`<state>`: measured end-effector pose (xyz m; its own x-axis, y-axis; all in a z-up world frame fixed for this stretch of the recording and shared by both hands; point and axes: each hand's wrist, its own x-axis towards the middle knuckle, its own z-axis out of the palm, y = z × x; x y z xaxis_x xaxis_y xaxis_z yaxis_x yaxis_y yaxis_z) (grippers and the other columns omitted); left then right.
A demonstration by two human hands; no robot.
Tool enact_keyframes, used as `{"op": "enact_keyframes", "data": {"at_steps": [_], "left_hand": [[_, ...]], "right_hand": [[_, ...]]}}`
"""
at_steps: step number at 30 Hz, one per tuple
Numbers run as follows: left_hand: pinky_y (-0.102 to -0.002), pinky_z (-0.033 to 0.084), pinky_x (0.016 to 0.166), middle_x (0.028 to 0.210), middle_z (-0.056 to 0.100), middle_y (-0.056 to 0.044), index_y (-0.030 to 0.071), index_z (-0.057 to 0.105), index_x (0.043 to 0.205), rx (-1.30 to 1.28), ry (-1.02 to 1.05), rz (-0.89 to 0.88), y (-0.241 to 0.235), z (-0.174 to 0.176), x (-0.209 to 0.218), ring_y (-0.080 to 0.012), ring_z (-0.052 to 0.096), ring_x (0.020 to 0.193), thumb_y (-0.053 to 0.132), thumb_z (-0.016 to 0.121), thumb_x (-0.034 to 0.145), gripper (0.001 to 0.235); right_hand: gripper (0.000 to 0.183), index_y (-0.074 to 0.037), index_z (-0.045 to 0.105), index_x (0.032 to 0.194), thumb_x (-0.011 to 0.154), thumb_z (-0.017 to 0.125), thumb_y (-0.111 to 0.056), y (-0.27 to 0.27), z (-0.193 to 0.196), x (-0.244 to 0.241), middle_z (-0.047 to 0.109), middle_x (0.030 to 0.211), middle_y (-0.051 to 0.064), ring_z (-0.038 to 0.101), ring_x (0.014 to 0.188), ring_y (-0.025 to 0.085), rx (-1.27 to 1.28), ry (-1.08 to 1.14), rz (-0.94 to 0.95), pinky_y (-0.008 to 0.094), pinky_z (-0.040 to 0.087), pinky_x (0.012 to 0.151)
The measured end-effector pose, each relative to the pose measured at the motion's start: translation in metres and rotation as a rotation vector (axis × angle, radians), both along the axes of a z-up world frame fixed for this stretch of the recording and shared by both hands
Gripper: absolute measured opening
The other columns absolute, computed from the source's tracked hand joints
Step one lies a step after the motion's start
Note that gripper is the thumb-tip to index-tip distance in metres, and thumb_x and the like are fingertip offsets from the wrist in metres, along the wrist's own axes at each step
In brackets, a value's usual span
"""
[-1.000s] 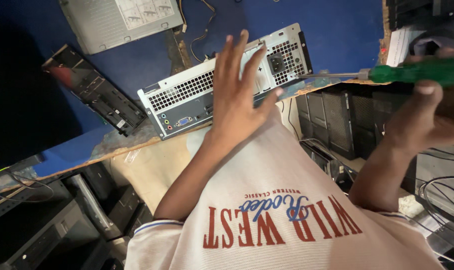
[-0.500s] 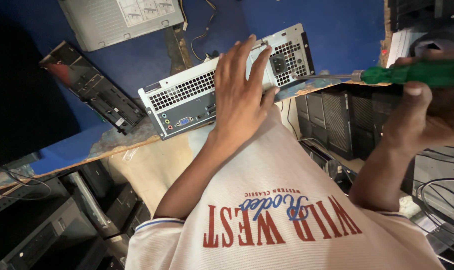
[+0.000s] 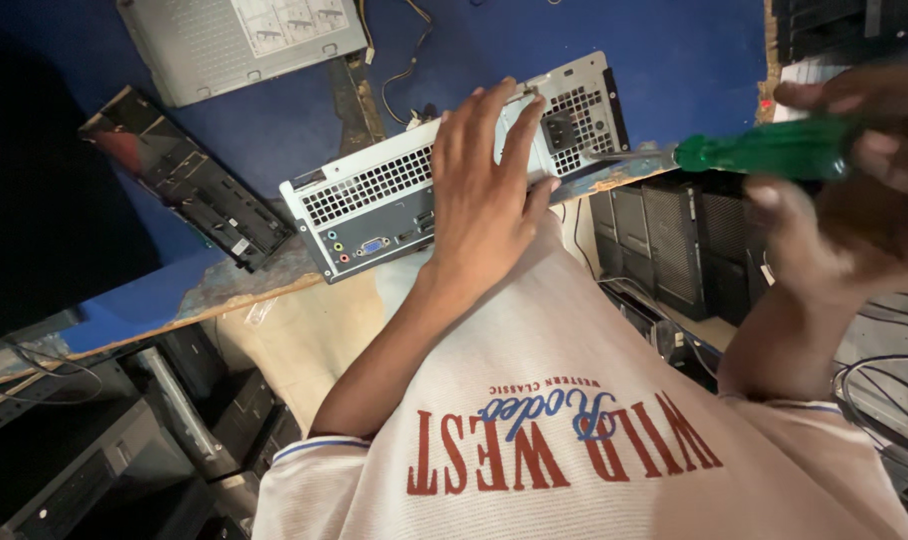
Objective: The person installs a CPU fan onto the motherboard inside a computer case, then places the power supply unit into the case and secures it with screws. The person also connects internal cables to the motherboard.
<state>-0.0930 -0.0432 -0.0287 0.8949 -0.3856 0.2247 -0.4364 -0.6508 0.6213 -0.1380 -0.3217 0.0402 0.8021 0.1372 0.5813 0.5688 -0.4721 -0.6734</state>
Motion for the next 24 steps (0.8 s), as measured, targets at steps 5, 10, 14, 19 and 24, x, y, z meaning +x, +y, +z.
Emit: {"op": "enact_keyframes", "data": {"at_steps": [5, 10, 14, 19, 24], "left_hand": [[-0.06, 0.025, 0.128, 0.158, 0.034, -0.019, 0.005, 0.045, 0.151, 0.002, -0.004, 0.003, 0.001, 0.002, -0.001, -0.0401, 0.033, 0.15, 0.019, 0.083, 0.087, 0.076], [-0.06, 0.025, 0.127, 0.158, 0.034, -0.019, 0.004, 0.045, 0.151, -0.011, 0.006, -0.002, 0.001, 0.003, -0.001, -0.0403, 0.033, 0.15, 0.02, 0.083, 0.086, 0.076], [-0.059, 0.025, 0.127, 0.158, 0.035, -0.019, 0.005, 0.046, 0.151, -0.018, 0.005, 0.0, 0.001, 0.004, -0.001, -0.0405, 0.033, 0.15, 0.02, 0.084, 0.087, 0.076], [-0.059, 0.025, 0.127, 0.157, 0.035, -0.019, 0.005, 0.046, 0.151, -0.02, 0.0, -0.001, 0.001, 0.003, -0.001, -0.0408, 0.034, 0.15, 0.02, 0.084, 0.086, 0.076], [-0.059, 0.026, 0.126, 0.157, 0.035, -0.02, 0.004, 0.046, 0.15, -0.021, 0.0, 0.0, 0.001, 0.003, 0.0, -0.0407, 0.034, 0.149, 0.019, 0.084, 0.086, 0.076]], "right_hand": [[0.045, -0.004, 0.051, 0.127, 0.09, 0.076, 0.003, 0.006, 0.006, 0.007, 0.061, 0.133, 0.026, 0.069, 0.108, 0.034, -0.019, -0.013, -0.01, 0.045, 0.064, 0.091], [0.038, -0.003, 0.049, 0.127, 0.098, 0.073, -0.004, 0.003, 0.015, 0.013, 0.056, 0.138, 0.027, 0.065, 0.126, 0.04, 0.012, -0.024, 0.105, 0.045, 0.062, 0.097], [0.042, -0.001, 0.048, 0.117, 0.088, 0.077, -0.007, 0.008, 0.018, 0.015, 0.059, 0.121, 0.021, 0.062, 0.116, 0.035, -0.031, -0.067, 0.071, 0.047, 0.06, 0.094], [0.032, -0.004, 0.051, 0.12, 0.097, 0.074, -0.003, 0.019, 0.016, 0.009, 0.061, 0.127, 0.024, 0.064, 0.11, 0.029, 0.103, 0.034, -0.002, 0.045, 0.059, 0.1], [0.036, 0.0, 0.047, 0.114, 0.089, 0.072, -0.003, 0.004, 0.014, 0.021, 0.057, 0.123, 0.028, 0.065, 0.116, 0.036, 0.001, -0.047, 0.119, 0.049, 0.063, 0.094]]}}
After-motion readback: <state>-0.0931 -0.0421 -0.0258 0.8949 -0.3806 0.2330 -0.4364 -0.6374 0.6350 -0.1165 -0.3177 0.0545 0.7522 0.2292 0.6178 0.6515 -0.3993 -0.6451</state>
